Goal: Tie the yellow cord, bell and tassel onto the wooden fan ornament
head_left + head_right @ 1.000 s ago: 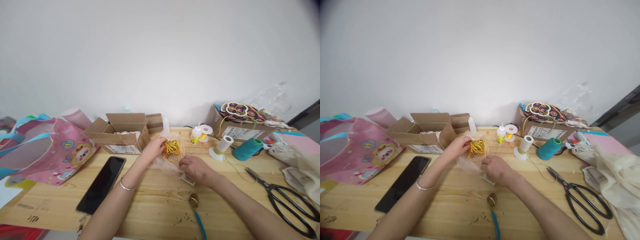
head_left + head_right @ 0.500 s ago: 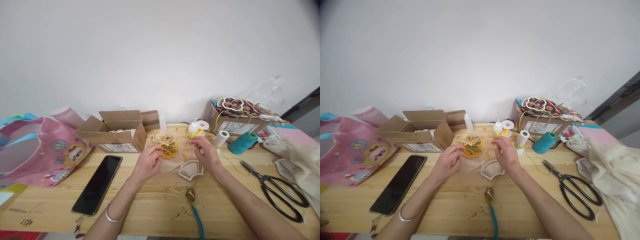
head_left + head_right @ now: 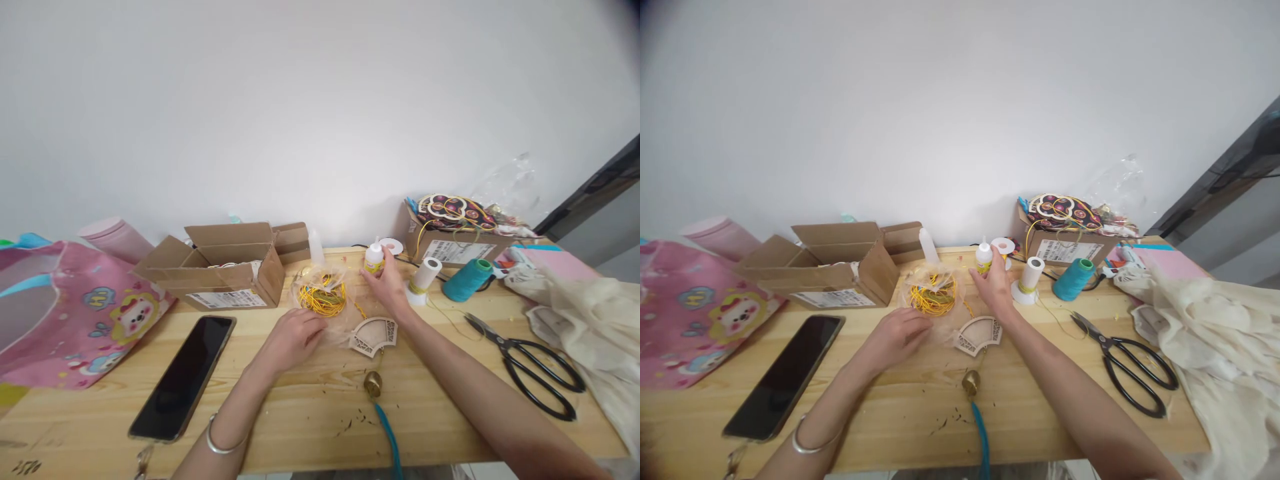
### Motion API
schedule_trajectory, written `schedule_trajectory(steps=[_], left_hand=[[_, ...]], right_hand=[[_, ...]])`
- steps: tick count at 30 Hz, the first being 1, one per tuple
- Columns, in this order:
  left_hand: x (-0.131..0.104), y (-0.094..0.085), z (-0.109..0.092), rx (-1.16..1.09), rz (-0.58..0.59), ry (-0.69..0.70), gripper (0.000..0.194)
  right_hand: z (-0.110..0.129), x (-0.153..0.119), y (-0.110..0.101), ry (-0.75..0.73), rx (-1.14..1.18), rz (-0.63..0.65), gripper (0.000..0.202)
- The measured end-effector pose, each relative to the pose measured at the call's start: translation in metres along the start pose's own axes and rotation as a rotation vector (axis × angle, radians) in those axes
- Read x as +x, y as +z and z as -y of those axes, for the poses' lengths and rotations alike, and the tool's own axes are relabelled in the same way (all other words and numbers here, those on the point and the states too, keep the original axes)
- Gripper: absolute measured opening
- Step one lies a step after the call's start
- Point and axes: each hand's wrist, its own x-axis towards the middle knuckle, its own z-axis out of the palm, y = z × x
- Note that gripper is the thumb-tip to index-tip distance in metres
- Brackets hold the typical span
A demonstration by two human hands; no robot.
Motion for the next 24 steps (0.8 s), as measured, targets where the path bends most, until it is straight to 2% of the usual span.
schedule_trajectory(steps=[4,8,11,14,16,19,24], left_hand=[[-0.001,-0.002,0.000,0.000,-0.025,-0.041,0.018],[0.000,-0.002,-0.001,0.002,-0.041,0.014,0.017],[0.001,-0.003,-0.001,-0.005,-0.036,0.046,0.018],[-0.001,-0.005,0.002,-0.019,-0.054,0.019,0.019],[-0.004,-0.006,0.007,0.001,-0.092,-0.034,0.019],[-0.006,-0.009,0.013,0.065,-0.110,-0.114,0.020],[-0.008,-0.011,0.011,0.113,0.011,-0.152,0.017]], right_hand=[[-0.001,0.002,-0.001,-0.036,-0.133,-0.018,0.056],[0.006,-0.002,-0.010,-0.072,-0.243,-0.009,0.048],[0.012,-0.011,-0.027,-0.160,-0.266,-0.039,0.045],[0.010,-0.026,-0.054,-0.293,-0.287,-0.063,0.045],[0.000,-0.037,-0.074,-0.309,-0.324,-0.047,0.046],[-0.024,-0.052,-0.099,-0.223,-0.377,-0.024,0.049],[-0.056,-0.060,-0.116,-0.082,-0.388,0.058,0.052]])
